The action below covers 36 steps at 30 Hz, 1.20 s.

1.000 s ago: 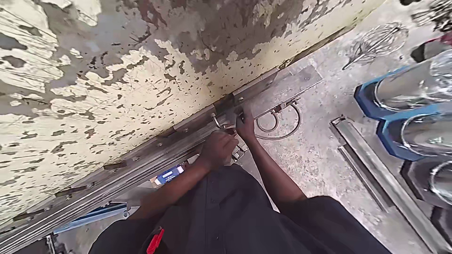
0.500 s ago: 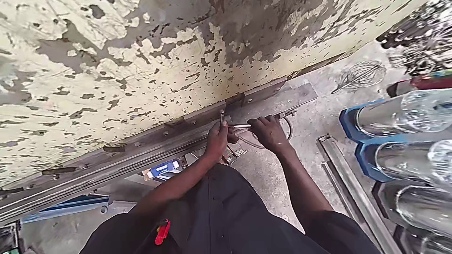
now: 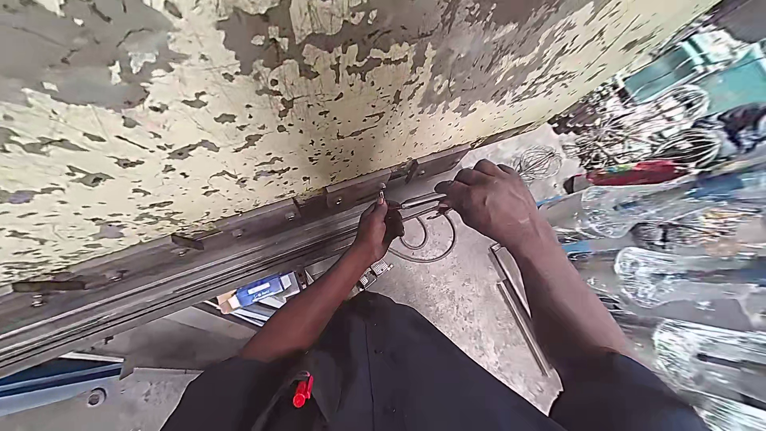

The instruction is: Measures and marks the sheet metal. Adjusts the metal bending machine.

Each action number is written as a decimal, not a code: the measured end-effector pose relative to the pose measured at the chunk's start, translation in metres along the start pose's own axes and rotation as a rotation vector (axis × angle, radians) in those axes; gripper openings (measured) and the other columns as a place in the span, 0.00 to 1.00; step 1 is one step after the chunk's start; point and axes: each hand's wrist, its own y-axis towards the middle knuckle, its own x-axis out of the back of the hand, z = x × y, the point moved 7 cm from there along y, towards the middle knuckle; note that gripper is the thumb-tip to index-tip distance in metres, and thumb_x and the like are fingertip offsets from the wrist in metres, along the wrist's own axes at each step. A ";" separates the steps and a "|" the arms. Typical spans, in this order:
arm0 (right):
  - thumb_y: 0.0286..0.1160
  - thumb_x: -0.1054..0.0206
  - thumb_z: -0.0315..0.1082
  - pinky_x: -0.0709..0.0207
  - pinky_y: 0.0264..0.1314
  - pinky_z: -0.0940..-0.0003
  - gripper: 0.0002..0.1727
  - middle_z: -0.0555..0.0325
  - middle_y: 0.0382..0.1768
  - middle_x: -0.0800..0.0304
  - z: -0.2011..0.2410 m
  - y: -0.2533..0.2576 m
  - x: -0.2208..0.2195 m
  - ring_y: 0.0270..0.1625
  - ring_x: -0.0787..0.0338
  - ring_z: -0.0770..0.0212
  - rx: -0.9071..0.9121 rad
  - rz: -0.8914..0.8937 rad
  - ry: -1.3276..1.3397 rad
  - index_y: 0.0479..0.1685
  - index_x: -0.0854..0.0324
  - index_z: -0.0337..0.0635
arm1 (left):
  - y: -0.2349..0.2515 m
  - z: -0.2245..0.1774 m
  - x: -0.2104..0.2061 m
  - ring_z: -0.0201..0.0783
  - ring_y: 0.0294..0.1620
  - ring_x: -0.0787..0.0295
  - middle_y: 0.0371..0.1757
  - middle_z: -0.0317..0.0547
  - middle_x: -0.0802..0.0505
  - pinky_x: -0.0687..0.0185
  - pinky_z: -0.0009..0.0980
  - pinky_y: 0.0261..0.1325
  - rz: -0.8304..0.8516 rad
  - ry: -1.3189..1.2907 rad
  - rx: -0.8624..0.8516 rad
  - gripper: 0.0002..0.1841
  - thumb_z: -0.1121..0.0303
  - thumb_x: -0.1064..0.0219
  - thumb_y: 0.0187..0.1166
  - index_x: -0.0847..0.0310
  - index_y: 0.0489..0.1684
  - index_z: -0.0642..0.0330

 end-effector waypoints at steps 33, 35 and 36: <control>0.80 0.30 0.41 0.20 0.39 0.49 0.10 0.56 0.35 0.12 -0.061 0.035 -0.003 0.43 0.11 0.48 0.505 -0.118 0.102 0.54 0.09 0.57 | 0.024 0.025 -0.022 0.33 0.16 0.27 0.21 0.39 0.21 0.25 0.29 0.21 -0.437 -0.257 -0.377 0.17 0.50 0.52 0.94 0.24 0.48 0.51; 0.81 0.30 0.42 0.21 0.39 0.50 0.16 0.56 0.36 0.13 -0.061 0.037 -0.009 0.42 0.12 0.49 0.495 -0.107 0.100 0.64 0.12 0.63 | 0.026 0.027 -0.018 0.34 0.16 0.27 0.22 0.40 0.21 0.24 0.30 0.21 -0.446 -0.271 -0.378 0.17 0.50 0.52 0.94 0.25 0.50 0.52; 0.80 0.30 0.42 0.21 0.38 0.50 0.16 0.56 0.35 0.13 -0.061 0.039 -0.008 0.41 0.12 0.49 0.492 -0.117 0.100 0.65 0.12 0.65 | 0.026 0.025 -0.018 0.34 0.16 0.27 0.23 0.40 0.21 0.24 0.29 0.21 -0.450 -0.276 -0.370 0.17 0.51 0.52 0.95 0.25 0.50 0.53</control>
